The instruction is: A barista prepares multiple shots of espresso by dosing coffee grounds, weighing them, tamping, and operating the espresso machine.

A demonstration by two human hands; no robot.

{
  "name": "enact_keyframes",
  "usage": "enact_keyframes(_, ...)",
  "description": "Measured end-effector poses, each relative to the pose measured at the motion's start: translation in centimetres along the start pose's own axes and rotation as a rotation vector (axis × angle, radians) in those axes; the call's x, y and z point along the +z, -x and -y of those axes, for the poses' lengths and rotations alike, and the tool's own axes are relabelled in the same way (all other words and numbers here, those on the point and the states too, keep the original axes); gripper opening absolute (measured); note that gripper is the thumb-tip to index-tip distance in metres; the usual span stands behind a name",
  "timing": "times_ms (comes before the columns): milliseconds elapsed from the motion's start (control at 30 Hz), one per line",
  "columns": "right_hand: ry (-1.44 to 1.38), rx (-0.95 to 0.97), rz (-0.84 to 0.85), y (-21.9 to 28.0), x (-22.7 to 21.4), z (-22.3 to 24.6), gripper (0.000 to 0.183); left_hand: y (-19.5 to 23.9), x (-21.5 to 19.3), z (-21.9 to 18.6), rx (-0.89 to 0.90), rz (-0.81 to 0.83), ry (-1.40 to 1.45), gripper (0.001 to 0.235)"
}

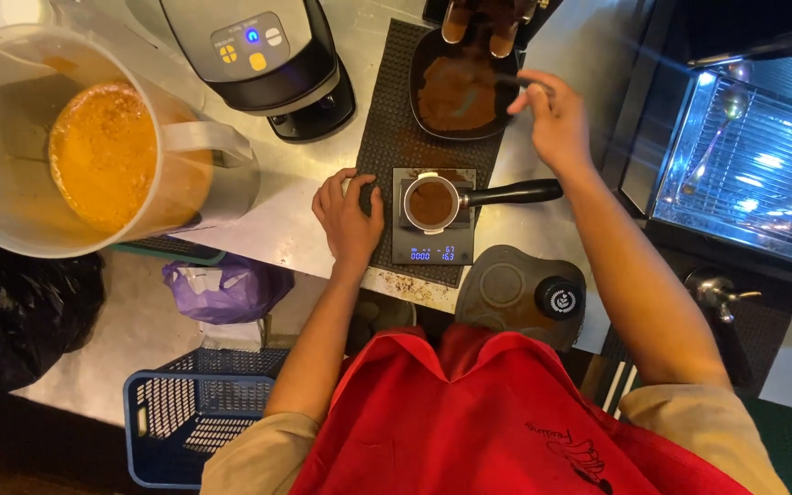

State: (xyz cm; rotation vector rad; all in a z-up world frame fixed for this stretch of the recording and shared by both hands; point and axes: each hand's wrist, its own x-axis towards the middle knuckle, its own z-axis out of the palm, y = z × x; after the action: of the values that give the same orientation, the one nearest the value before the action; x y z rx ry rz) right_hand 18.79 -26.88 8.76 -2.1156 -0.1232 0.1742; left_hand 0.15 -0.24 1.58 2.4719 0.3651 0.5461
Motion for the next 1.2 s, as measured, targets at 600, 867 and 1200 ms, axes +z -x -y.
enact_keyframes(600, -0.225, 0.386, 0.102, 1.4, -0.4, 1.5, 0.026, -0.1, -0.4, -0.3, -0.002, -0.005, 0.021, 0.015)
enact_keyframes(867, -0.214, 0.301, 0.071, 4.5, -4.3, 6.8, 0.026, 0.0, -0.2, 0.1, -0.003, -0.008, 0.021, 0.015)
enact_keyframes(1200, -0.06, -0.013, 0.149, 13.9, -6.8, 9.6, 0.034, 0.6, 1.4, 1.4, -0.054, 0.047, -0.029, 0.014)
